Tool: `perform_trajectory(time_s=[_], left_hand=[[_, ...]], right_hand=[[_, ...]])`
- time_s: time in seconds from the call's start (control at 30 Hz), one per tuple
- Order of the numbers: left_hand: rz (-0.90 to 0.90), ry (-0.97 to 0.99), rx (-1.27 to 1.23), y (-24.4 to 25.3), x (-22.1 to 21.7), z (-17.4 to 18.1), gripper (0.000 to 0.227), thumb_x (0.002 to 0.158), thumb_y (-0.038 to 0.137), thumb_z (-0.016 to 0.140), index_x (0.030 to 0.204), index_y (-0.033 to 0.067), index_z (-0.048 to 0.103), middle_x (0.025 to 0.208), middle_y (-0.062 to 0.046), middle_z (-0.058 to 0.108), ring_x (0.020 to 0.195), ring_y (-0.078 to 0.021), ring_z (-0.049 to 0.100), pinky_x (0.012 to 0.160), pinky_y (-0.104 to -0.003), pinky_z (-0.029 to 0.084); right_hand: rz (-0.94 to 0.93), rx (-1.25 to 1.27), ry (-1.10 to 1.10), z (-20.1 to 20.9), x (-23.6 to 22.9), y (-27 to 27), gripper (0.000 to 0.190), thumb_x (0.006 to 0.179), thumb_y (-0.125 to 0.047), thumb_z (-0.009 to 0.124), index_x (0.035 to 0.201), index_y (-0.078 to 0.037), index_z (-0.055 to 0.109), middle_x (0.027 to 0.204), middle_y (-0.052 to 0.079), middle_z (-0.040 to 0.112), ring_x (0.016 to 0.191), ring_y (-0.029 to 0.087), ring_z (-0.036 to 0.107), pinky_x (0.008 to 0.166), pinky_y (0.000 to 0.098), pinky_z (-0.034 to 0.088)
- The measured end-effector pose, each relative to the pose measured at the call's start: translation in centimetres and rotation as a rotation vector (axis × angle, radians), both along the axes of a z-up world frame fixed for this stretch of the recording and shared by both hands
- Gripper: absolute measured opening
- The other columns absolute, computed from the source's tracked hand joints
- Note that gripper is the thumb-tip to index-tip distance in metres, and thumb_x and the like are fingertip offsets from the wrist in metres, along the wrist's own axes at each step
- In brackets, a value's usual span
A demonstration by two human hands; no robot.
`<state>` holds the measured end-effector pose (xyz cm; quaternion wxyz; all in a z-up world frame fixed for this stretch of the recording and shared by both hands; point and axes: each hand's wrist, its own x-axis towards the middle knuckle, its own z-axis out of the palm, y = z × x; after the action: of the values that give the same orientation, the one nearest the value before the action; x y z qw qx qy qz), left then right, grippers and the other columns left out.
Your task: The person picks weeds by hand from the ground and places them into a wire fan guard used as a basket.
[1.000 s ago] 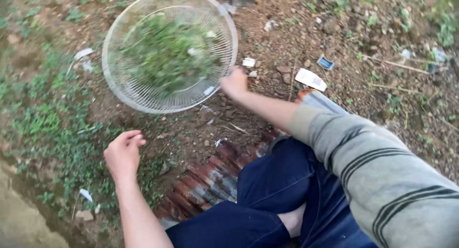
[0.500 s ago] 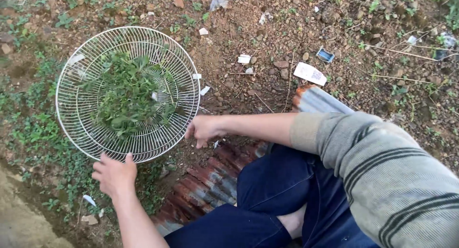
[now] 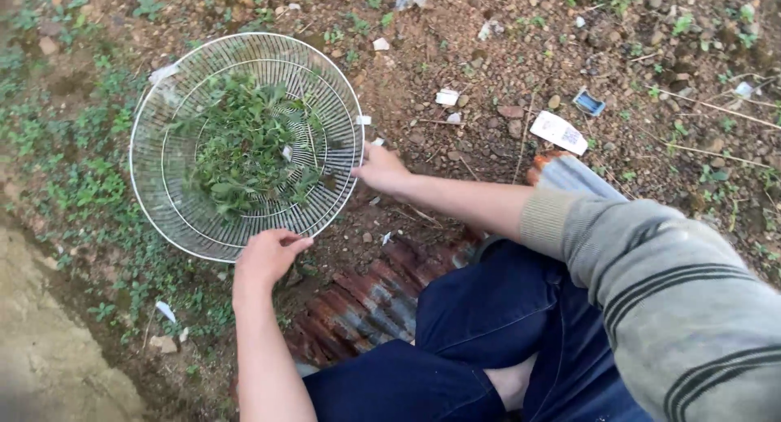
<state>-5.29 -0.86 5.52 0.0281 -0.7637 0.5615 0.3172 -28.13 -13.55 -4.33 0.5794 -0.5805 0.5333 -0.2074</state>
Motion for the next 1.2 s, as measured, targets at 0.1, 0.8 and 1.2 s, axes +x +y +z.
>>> perform_trajectory(time_s=[0.1, 0.8, 1.2], left_hand=[[0.054, -0.175, 0.12, 1.0, 2.8, -1.9, 0.048, 0.082, 0.048, 0.079, 0.121, 0.0193, 0.076, 0.122, -0.012, 0.073, 0.115, -0.0327, 0.07, 0.099, -0.045, 0.053], [0.022, -0.178, 0.41, 1.1, 5.1, -5.4, 0.038, 0.079, 0.023, 0.08, 0.115, 0.0104, 0.076, 0.125, -0.016, 0.071, 0.118, -0.0344, 0.069, 0.105, -0.044, 0.053], [0.042, 0.1, -0.029, -0.1, 1.3, -6.9, 0.055, 0.081, 0.039, 0.082, 0.125, 0.0103, 0.066, 0.129, -0.016, 0.065, 0.125, -0.0357, 0.056, 0.107, -0.044, 0.046]], right_hand=[[0.137, 0.104, -0.032, 1.2, 1.0, 3.9, 0.051, 0.086, -0.012, 0.07, 0.136, -0.005, 0.06, 0.128, 0.014, 0.072, 0.113, 0.024, 0.07, 0.103, 0.0407, 0.055], [0.003, -0.882, 0.198, -10.2, 2.2, -18.8, 0.056, 0.065, -0.019, 0.093, 0.114, -0.001, 0.072, 0.103, 0.018, 0.066, 0.095, 0.035, 0.065, 0.084, 0.0452, 0.055], [0.099, -1.1, 0.496, -9.7, 3.4, -19.1, 0.017, 0.085, -0.013, 0.072, 0.102, -0.013, 0.075, 0.108, 0.015, 0.064, 0.103, 0.038, 0.062, 0.083, 0.0499, 0.054]])
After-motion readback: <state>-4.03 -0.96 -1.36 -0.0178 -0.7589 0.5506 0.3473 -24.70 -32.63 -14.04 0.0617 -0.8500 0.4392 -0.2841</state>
